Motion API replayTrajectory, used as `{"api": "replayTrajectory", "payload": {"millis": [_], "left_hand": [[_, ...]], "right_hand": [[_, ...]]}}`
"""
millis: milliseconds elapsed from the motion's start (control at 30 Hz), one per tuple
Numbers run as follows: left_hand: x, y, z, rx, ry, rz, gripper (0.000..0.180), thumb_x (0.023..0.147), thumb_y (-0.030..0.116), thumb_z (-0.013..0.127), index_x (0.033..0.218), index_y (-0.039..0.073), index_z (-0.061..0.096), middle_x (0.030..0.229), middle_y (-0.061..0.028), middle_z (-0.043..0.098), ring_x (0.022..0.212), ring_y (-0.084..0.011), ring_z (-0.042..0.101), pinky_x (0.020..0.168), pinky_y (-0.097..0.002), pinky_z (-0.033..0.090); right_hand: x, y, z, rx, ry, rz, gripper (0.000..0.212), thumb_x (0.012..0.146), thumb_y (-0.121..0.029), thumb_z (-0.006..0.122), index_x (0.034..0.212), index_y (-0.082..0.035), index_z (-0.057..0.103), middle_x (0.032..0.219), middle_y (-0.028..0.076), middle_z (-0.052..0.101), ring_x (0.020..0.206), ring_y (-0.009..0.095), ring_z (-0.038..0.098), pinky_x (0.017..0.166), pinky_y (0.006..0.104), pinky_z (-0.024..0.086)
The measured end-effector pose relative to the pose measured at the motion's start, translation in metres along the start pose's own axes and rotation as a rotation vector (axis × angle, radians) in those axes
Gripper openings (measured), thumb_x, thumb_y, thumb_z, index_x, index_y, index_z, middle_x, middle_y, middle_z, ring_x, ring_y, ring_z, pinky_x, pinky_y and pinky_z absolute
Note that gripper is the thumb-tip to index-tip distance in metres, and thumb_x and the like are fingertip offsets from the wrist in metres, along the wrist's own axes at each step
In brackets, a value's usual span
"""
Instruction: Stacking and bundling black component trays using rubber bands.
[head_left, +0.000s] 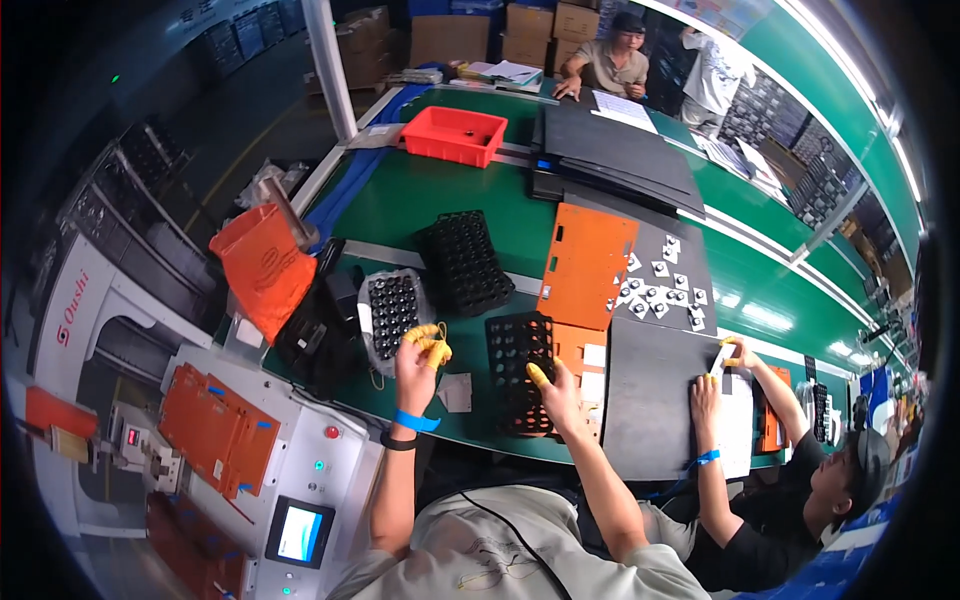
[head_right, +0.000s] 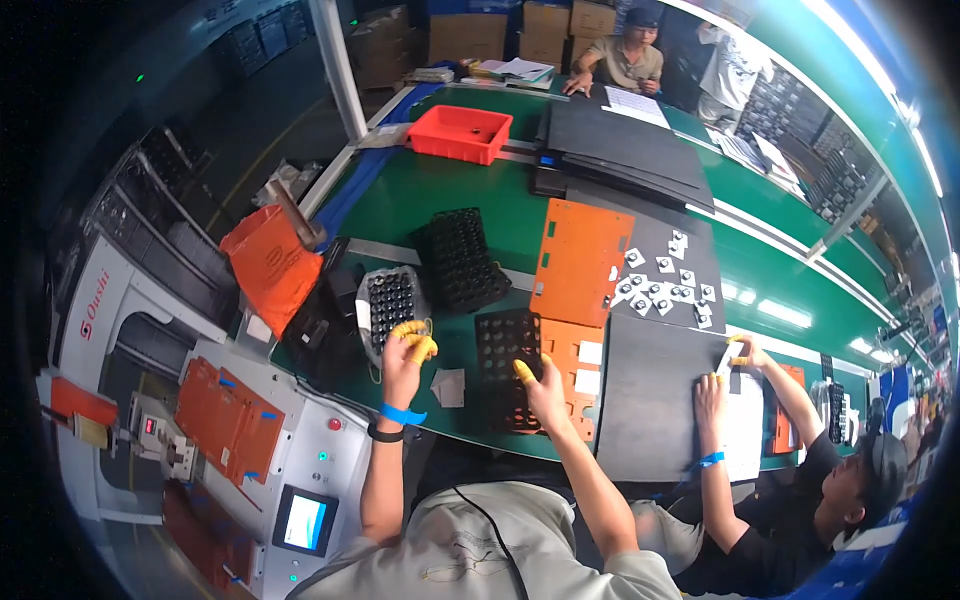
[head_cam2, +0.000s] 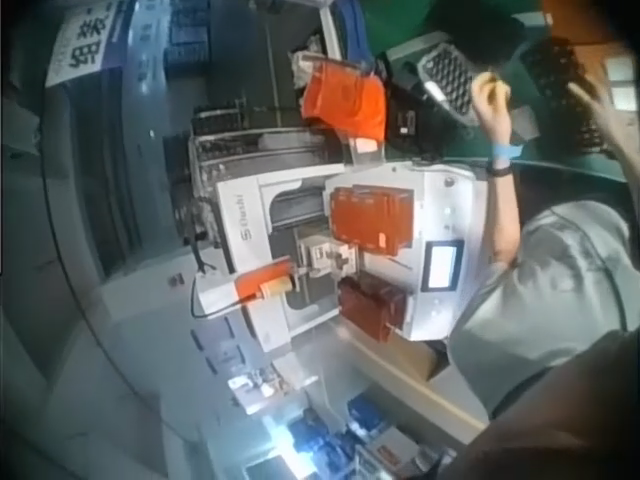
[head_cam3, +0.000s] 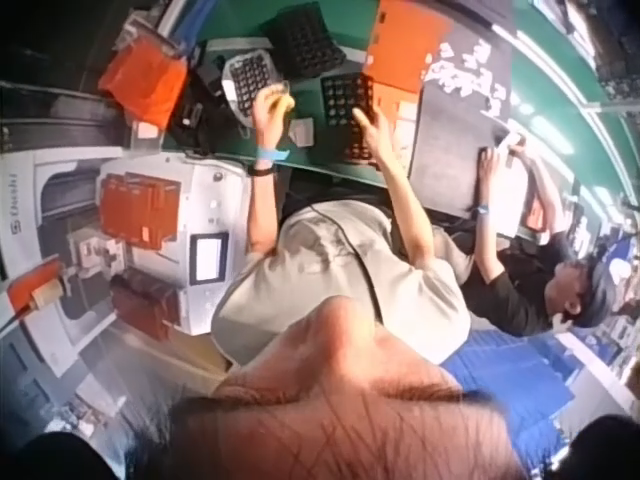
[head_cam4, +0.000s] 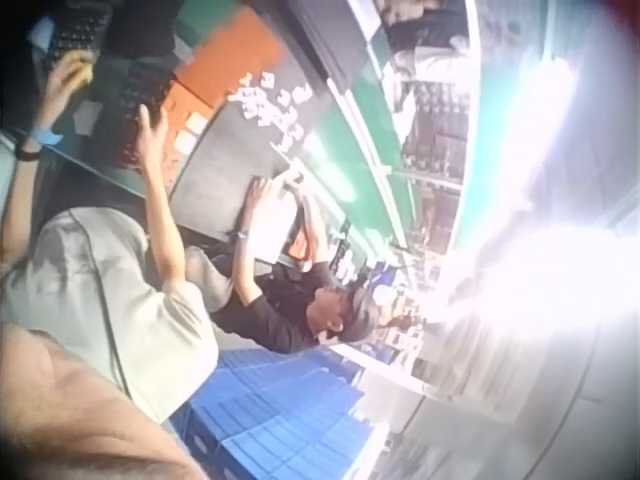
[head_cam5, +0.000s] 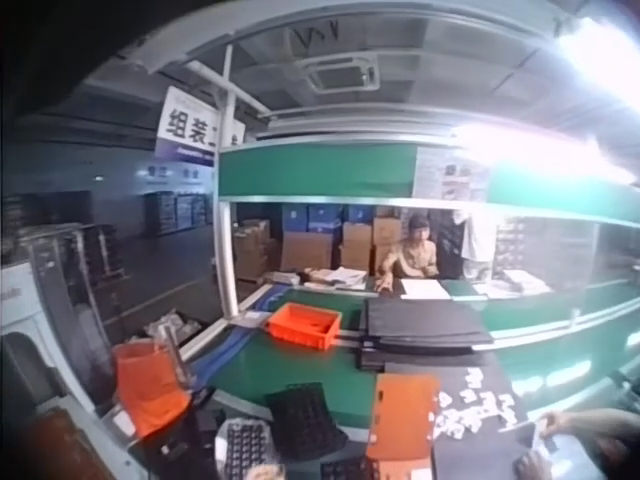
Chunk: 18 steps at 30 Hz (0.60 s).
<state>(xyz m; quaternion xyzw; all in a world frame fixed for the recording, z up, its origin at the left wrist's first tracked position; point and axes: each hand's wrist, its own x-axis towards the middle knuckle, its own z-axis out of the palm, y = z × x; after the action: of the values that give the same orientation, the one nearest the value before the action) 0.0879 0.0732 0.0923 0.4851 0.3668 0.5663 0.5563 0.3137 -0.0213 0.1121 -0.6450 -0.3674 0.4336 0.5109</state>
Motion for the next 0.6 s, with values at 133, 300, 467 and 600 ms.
{"api": "replayTrajectory", "payload": {"millis": [133, 300, 467, 600], "left_hand": [[-0.01, 0.042, -0.014, -0.211, 0.054, -0.109, 0.031, 0.099, 0.004, 0.059, 0.129, -0.001, 0.058, 0.098, -0.0081, 0.068, 0.083, -0.0161, 0.067, 0.079, -0.0286, 0.056], [-0.017, 0.055, -0.016, -0.198, 0.073, -0.09, 0.029, 0.097, 0.001, 0.061, 0.125, -0.005, 0.061, 0.102, -0.0116, 0.07, 0.087, -0.0187, 0.07, 0.082, -0.0304, 0.058], [-0.022, 0.059, -0.011, -0.091, 0.118, -0.123, 0.029, 0.092, -0.005, 0.066, 0.121, -0.009, 0.064, 0.104, -0.0179, 0.072, 0.089, -0.0233, 0.073, 0.082, -0.0317, 0.061], [-0.026, 0.056, 0.008, -0.057, 0.027, -0.141, 0.033, 0.093, -0.003, 0.066, 0.125, -0.008, 0.062, 0.104, -0.0174, 0.073, 0.089, -0.0218, 0.073, 0.08, -0.0289, 0.06]], "right_hand": [[0.047, 0.051, 0.027, -0.306, -0.02, -0.03, 0.05, 0.095, -0.014, 0.069, 0.134, 0.008, 0.049, 0.108, 0.014, 0.067, 0.096, 0.021, 0.063, 0.085, 0.0337, 0.05], [0.059, 0.078, 0.048, -0.315, 0.06, -0.18, 0.074, 0.093, -0.012, 0.069, 0.151, 0.004, 0.026, 0.112, 0.022, 0.063, 0.103, 0.03, 0.062, 0.091, 0.0394, 0.049], [0.028, 0.035, 0.044, -0.599, 0.185, -0.341, 0.066, 0.091, -0.007, 0.068, 0.146, 0.007, 0.033, 0.125, 0.033, 0.055, 0.111, 0.047, 0.059, 0.097, 0.045, 0.047], [0.012, -0.013, 0.042, -0.304, 0.104, -0.52, 0.036, 0.093, -0.004, 0.066, 0.126, 0.007, 0.057, 0.115, 0.023, 0.064, 0.105, 0.032, 0.065, 0.091, 0.0376, 0.051]]}}
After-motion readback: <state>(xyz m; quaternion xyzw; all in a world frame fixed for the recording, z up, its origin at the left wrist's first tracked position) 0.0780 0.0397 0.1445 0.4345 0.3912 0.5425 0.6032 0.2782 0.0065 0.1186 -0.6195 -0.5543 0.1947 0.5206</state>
